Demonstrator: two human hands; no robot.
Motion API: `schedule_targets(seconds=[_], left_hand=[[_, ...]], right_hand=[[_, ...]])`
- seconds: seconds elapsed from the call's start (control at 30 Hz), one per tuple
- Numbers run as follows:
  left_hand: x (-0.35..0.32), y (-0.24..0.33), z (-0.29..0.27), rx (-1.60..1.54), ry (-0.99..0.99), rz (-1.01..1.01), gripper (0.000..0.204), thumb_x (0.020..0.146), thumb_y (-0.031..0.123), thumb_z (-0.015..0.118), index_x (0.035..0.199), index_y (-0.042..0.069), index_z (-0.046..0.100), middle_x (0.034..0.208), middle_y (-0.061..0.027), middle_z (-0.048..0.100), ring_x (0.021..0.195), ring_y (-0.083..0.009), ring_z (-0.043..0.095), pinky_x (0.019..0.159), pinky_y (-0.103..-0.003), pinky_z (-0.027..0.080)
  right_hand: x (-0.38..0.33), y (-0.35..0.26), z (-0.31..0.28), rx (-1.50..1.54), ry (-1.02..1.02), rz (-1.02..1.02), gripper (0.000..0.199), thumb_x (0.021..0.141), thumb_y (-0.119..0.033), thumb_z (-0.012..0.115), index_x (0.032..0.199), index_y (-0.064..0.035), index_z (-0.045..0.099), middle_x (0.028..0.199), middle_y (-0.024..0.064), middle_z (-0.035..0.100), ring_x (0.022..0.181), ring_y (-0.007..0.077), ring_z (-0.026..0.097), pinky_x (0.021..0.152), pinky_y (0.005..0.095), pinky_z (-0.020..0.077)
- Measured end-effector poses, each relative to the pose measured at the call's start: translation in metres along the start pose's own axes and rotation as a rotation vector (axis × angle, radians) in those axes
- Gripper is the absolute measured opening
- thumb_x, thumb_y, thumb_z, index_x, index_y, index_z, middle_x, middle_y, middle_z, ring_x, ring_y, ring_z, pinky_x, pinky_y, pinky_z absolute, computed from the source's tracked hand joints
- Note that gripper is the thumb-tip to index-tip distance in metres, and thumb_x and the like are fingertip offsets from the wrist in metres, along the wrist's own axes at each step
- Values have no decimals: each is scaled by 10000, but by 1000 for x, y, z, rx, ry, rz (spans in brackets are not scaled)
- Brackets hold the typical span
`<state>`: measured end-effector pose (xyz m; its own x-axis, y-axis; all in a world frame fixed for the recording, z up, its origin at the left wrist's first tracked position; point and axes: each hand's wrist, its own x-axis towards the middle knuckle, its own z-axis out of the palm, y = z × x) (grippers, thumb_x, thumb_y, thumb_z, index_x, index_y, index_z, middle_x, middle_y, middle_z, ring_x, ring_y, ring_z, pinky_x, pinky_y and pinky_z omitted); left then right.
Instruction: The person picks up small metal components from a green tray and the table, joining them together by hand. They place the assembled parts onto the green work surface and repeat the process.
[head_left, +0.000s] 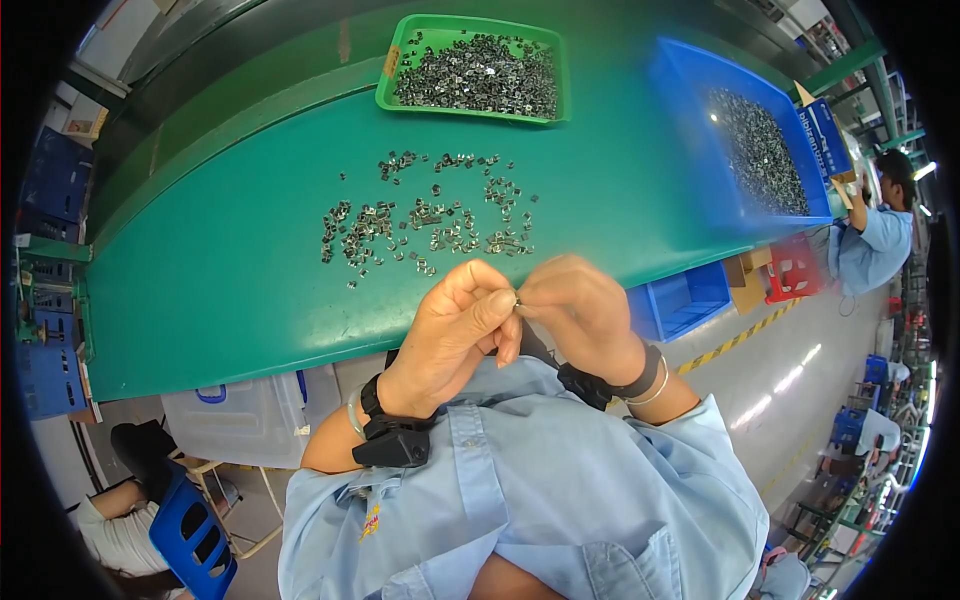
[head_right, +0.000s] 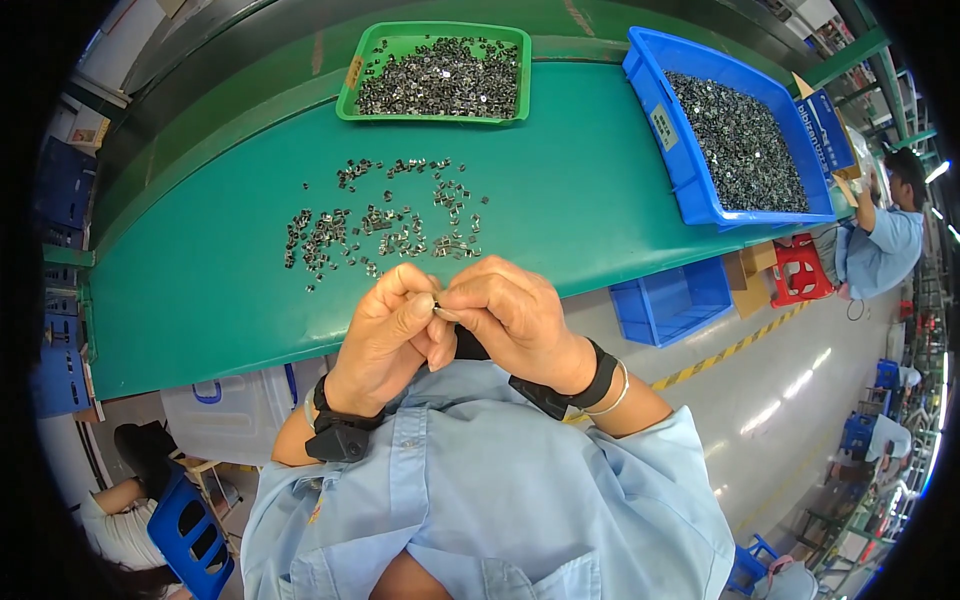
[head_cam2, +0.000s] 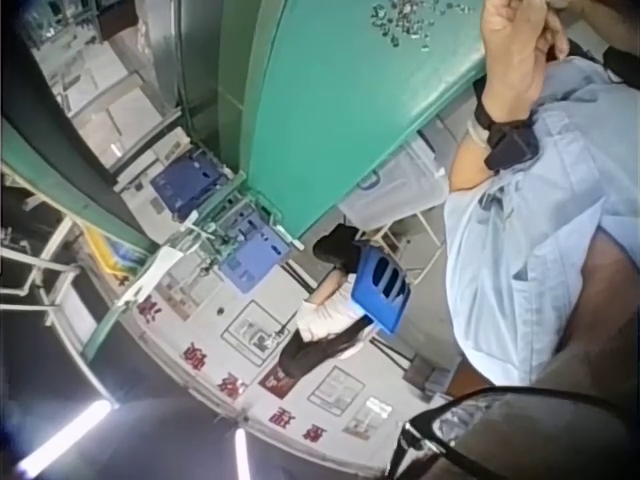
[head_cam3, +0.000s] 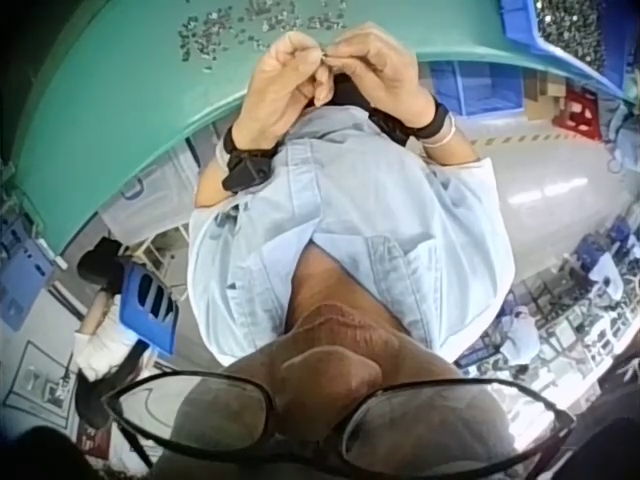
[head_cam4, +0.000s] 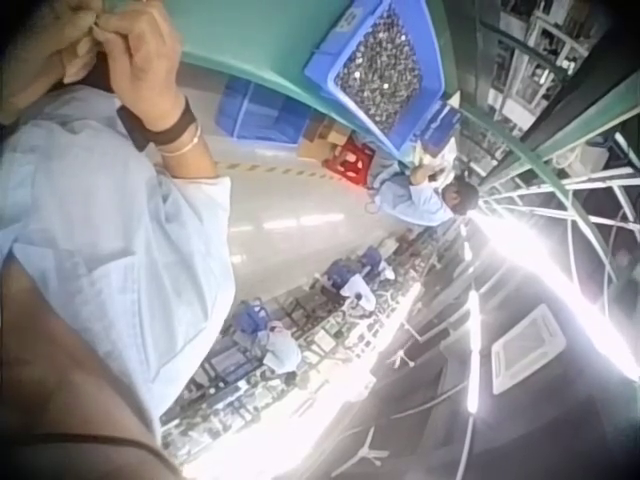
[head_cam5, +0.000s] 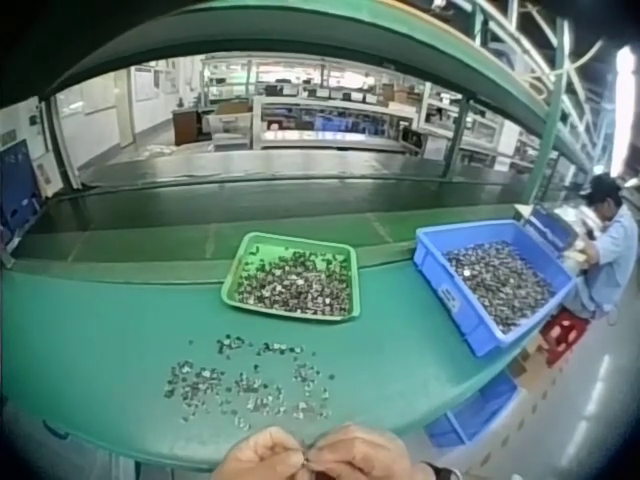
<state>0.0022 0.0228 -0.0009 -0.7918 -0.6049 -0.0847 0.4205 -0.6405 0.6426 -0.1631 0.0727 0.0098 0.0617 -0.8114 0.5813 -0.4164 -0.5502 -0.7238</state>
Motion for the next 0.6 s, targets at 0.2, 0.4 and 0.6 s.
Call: schedule_targets(seconds=[0.2, 0.4, 0.6], left_hand=[[-1, 0, 1, 98, 82, 8, 169, 939, 225, 525, 920, 63, 482, 688, -77, 576, 544, -160, 536, 484, -288, 407], [-2, 3, 2, 11, 39, -16, 184, 947, 233, 512, 915, 54, 482, 671, -81, 568, 545, -152, 531, 496, -276, 412], [-1, 5, 1, 56, 42, -26, 190, 952, 236, 499, 912, 51, 481, 666, -79, 566, 542, -150, 526, 505, -274, 421]], right_hand=[[-2, 4, -1, -18, -25, 29, 184, 733, 38, 686, 864, -45, 585, 805, 86, 619, 724, 233, 599, 635, 315, 481], [-3, 4, 0, 81, -12, 115, 178, 738, 34, 692, 856, -45, 584, 820, 84, 622, 748, 214, 601, 648, 302, 480], [-2, 7, -2, 93, -33, 129, 177, 741, 36, 691, 856, -45, 583, 829, 81, 621, 752, 201, 598, 650, 295, 478]])
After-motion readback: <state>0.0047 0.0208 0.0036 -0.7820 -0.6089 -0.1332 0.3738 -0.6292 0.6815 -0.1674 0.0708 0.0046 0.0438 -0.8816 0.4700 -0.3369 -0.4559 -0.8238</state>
